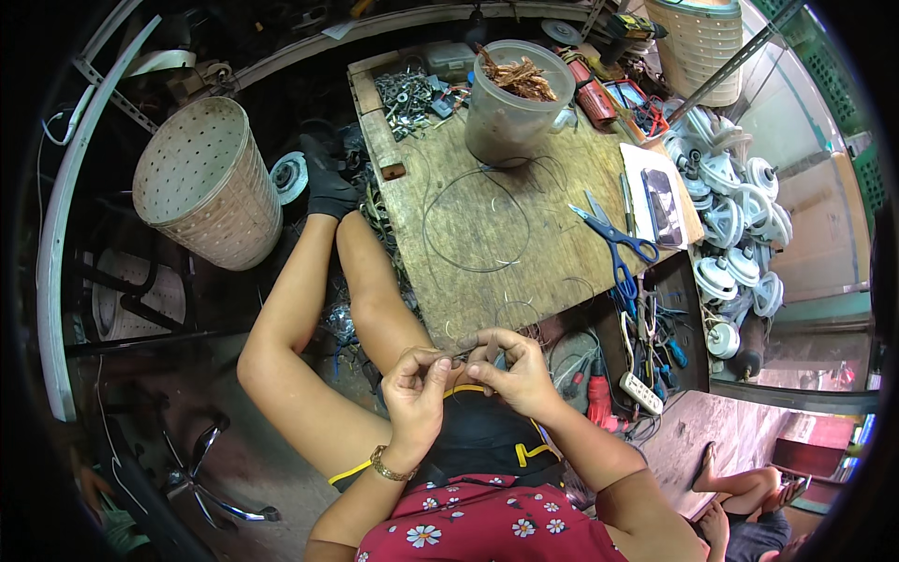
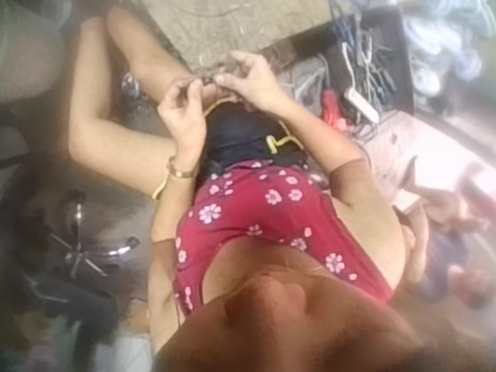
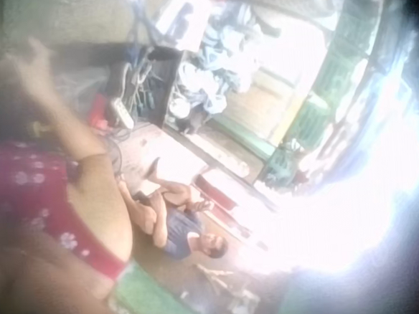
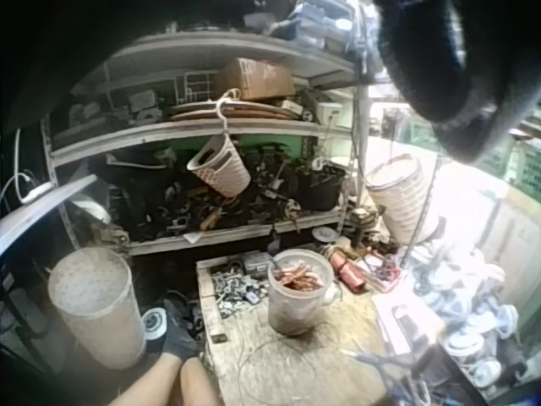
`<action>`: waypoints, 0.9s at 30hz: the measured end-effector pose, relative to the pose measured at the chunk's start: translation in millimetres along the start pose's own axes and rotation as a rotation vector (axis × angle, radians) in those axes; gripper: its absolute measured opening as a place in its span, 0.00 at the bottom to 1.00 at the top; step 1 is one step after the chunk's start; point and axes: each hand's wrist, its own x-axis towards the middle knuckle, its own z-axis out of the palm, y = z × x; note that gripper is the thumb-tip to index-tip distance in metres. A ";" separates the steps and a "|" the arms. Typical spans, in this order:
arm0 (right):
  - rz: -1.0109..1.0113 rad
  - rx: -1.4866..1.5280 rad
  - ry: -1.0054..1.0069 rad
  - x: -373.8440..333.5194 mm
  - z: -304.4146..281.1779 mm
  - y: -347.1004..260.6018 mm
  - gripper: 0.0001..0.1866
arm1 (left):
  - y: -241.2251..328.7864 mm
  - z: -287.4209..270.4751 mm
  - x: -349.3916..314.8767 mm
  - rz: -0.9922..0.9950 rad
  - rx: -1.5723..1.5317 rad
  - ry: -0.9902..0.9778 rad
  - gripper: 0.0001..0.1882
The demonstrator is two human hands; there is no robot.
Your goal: The person winds thin copper wire around a small rectangular component by hand and secures it with pieces of adhesive tape using a utility knife.
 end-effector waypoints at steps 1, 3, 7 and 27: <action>-0.136 -0.123 0.027 0.6 0.4 0.9 0.09 | 1.1 1.1 -0.1 -0.024 -0.015 0.008 0.03; -0.145 -0.199 0.027 0.4 0.0 -6.4 0.10 | -2.5 0.7 -1.1 -0.011 -0.004 -0.006 0.03; -0.183 -0.216 0.039 2.1 0.8 -9.8 0.08 | -5.1 -0.4 -1.2 0.016 0.062 -0.055 0.04; -0.567 -0.615 0.109 57.0 -3.2 -20.3 0.15 | -3.7 1.7 32.7 -0.042 -0.212 0.120 0.04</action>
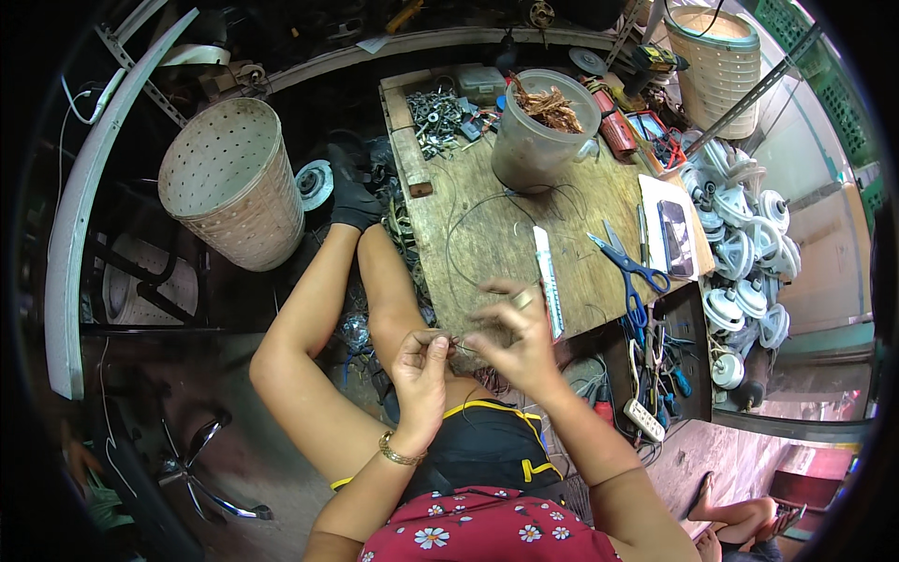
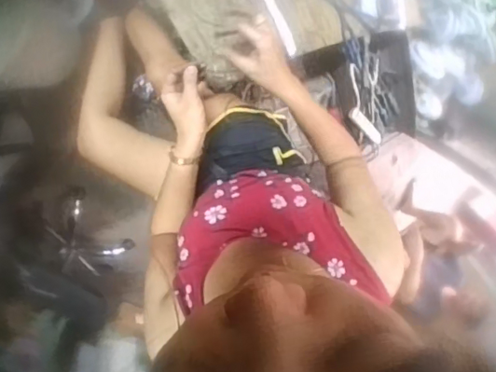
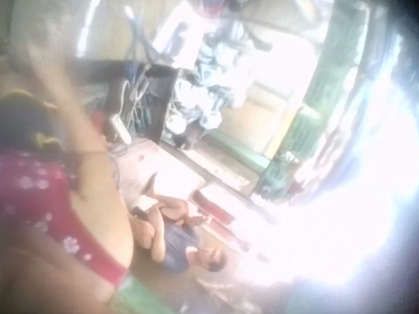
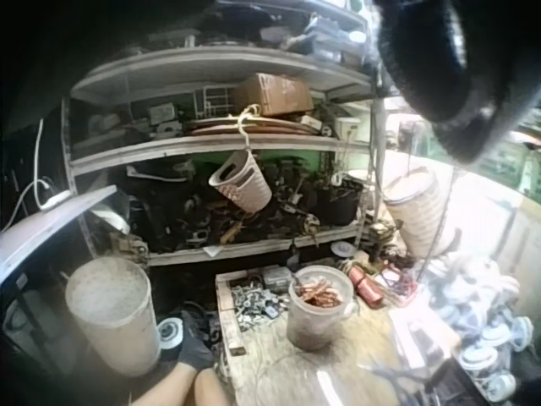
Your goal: The person winds thin copper wire around a small rectangular component by hand and secures it with pieces of adhesive tape using a utility knife.
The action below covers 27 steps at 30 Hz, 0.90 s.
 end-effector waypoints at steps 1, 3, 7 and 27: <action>0.032 0.124 -0.033 -3.4 8.0 -6.4 0.12 | -0.8 1.7 0.5 0.006 -0.030 -0.004 0.03; 0.093 0.187 -0.014 -8.1 18.8 -10.0 0.12 | -0.5 -0.2 0.5 0.007 -0.048 0.000 0.03; 0.144 0.258 0.072 -10.8 26.7 -17.6 0.10 | 8.9 2.8 0.4 -0.032 -0.111 0.020 0.03; 0.620 1.330 0.150 -17.3 33.6 -1.4 0.05 | 2.0 -18.5 18.2 -0.086 -0.602 0.035 0.07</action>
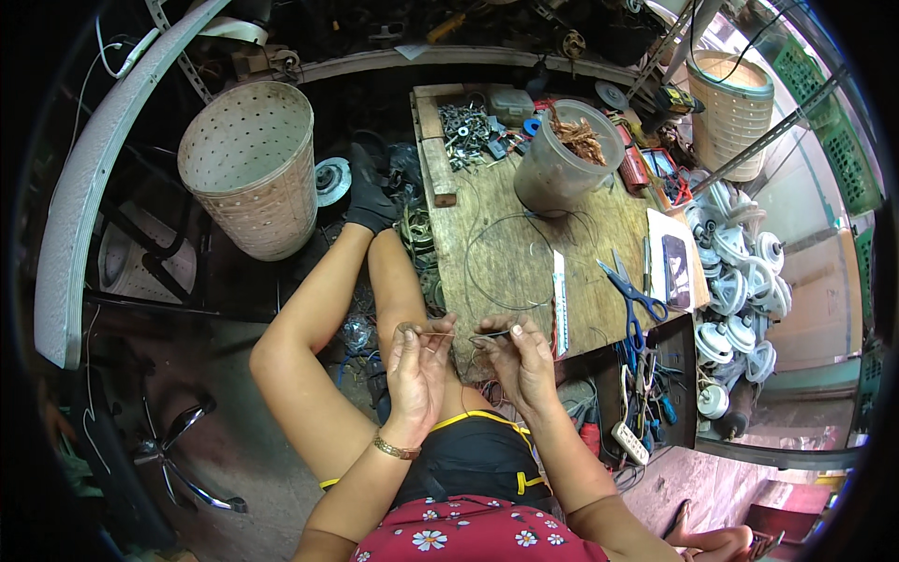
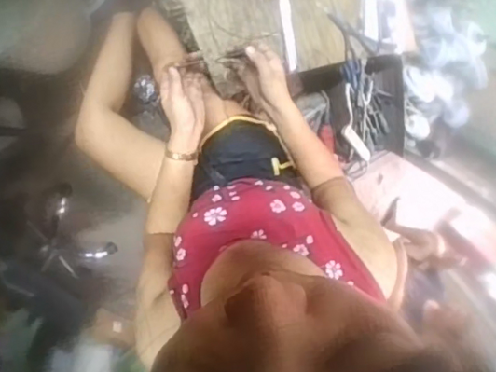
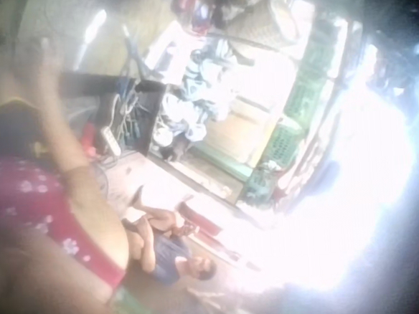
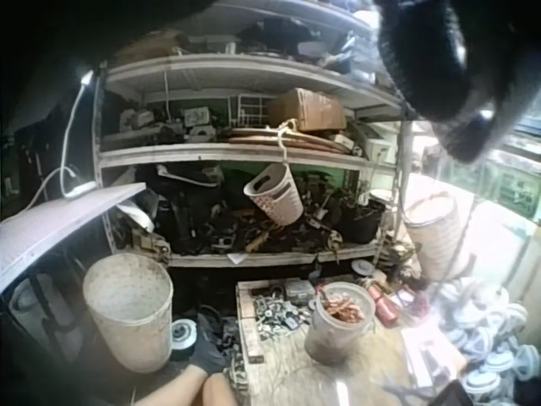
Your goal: The person winds thin copper wire around a small rectangular component by hand and secures it with pieces of adhesive tape using a utility knife.
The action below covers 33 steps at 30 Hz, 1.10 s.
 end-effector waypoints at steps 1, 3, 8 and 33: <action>0.031 0.052 0.004 -1.2 3.5 0.2 0.05 | 1.8 5.7 -1.5 -0.021 -0.071 -0.021 0.07; 0.104 0.222 0.064 -2.4 17.7 -3.9 0.05 | 6.9 8.7 2.2 -0.056 -0.197 -0.082 0.07; -0.001 0.342 -0.028 7.7 -17.0 -32.8 0.04 | 34.6 2.4 12.6 0.042 0.010 -0.090 0.08; -0.286 -1.989 -0.147 -31.5 -88.2 -149.6 0.11 | 124.0 -12.1 -4.6 0.266 1.898 -0.533 0.01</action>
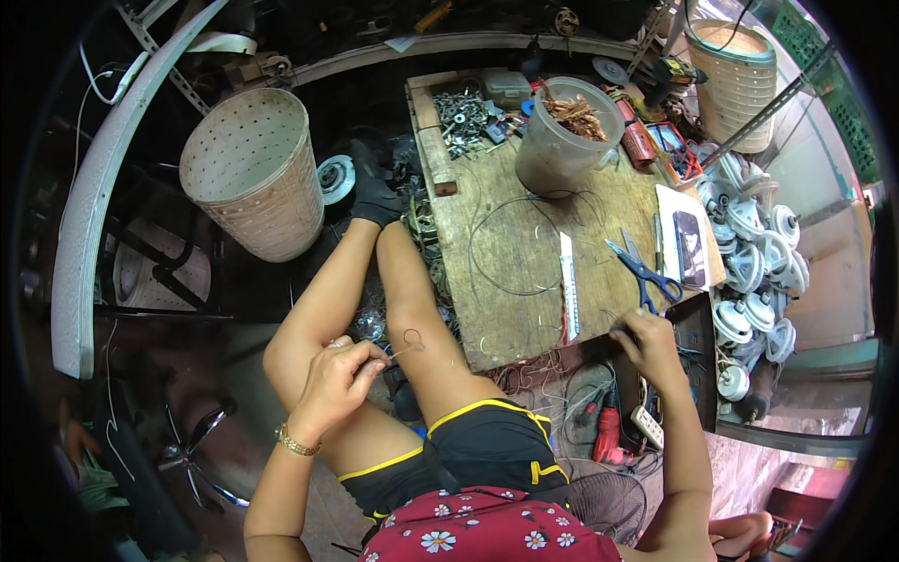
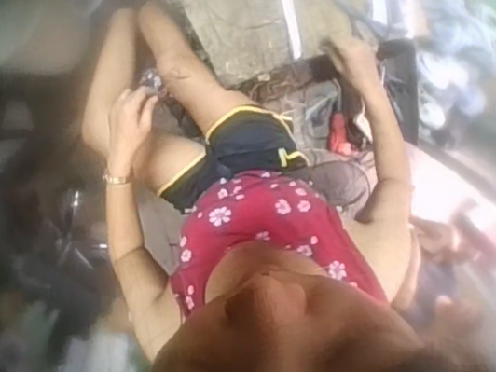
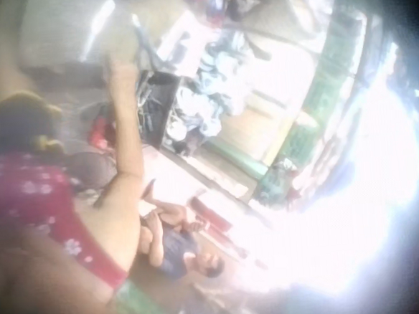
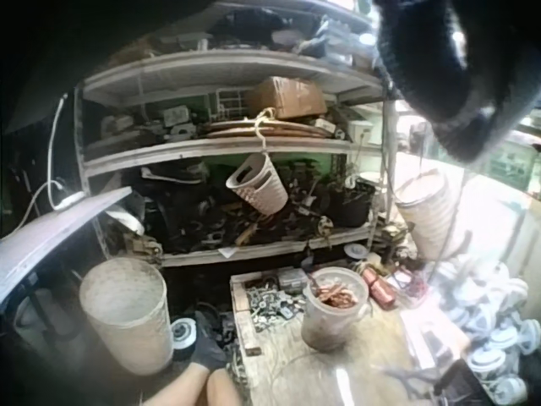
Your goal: The person winds thin copper wire around a small rectangular component by hand and secures it with pieces of adhesive tape using a utility knife.
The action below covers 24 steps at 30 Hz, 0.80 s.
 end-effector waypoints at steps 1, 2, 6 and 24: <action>-0.052 0.142 -0.108 -7.3 4.0 1.6 0.13 | -0.4 0.0 -2.8 -0.043 -0.028 -0.009 0.02; -0.096 0.281 -0.213 -15.2 3.7 -2.5 0.15 | -3.7 6.2 -2.6 -0.013 -0.077 0.004 0.03; -0.233 0.466 -0.546 -27.5 22.1 -31.0 0.19 | 6.8 27.3 -6.5 -0.067 -0.335 -0.009 0.04; -0.301 0.643 0.141 25.3 82.4 -126.9 0.05 | 40.1 49.7 -11.4 -0.159 -0.707 -0.050 0.06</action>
